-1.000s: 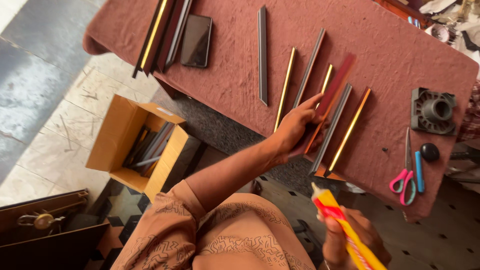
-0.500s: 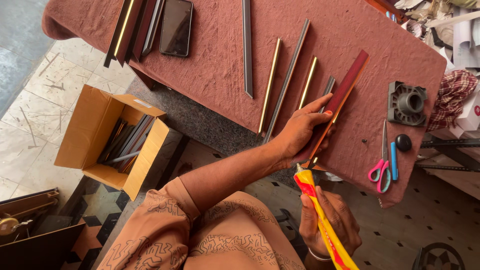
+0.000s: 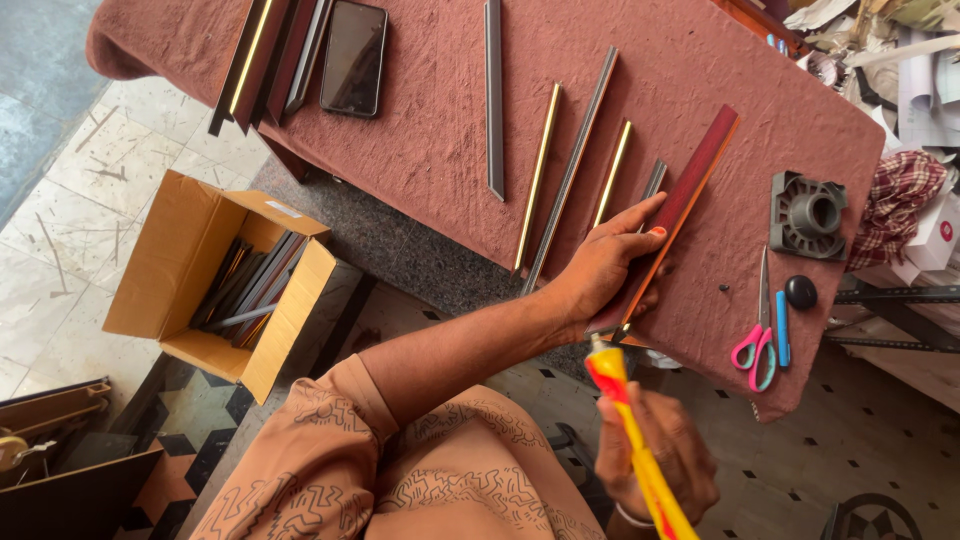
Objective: The person retrieves long, thin wooden strips from a cardboard box and applies glue to their edges using a yellow tube. The person handles the strips one at a time, applies glue along the length, and places them on a table.
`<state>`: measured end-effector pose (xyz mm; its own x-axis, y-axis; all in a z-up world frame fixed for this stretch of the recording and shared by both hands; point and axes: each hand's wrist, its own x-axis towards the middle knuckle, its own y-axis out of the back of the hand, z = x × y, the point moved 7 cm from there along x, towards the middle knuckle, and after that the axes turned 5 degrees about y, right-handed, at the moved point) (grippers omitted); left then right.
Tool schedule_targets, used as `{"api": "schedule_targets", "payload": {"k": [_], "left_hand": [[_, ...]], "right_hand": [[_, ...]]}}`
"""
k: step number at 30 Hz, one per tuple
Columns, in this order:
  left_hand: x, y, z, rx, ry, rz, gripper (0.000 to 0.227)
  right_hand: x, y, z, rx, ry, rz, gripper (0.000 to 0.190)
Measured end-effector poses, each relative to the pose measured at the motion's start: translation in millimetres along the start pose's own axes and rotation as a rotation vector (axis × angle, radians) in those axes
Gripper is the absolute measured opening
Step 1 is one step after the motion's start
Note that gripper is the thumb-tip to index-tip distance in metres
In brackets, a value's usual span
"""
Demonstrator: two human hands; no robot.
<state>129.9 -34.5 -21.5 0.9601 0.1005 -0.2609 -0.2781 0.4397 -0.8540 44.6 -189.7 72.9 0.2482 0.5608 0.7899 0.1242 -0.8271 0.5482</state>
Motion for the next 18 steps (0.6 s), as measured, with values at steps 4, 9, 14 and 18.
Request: {"api": "schedule_targets", "payload": {"k": [4, 9, 14, 18], "left_hand": [[-0.9, 0.7, 2.5, 0.049, -0.003, 0.016, 0.065], [1.1, -0.6, 1.1, 0.043, -0.023, 0.008, 0.066], [1.5, 1.9, -1.6, 0.063, -0.02, 0.02, 0.067], [3.3, 0.0, -0.7, 0.048, -0.017, 0.015, 0.067]], "right_hand": [[2.5, -0.9, 1.4, -0.017, -0.005, 0.009, 0.024], [0.0, -0.6, -1.0, 0.01, 0.01, 0.01, 0.025], [-0.9, 2.0, 3.9, -0.002, -0.024, 0.031, 0.023], [1.1, -0.2, 0.5, 0.011, 0.027, 0.005, 0.025]]}}
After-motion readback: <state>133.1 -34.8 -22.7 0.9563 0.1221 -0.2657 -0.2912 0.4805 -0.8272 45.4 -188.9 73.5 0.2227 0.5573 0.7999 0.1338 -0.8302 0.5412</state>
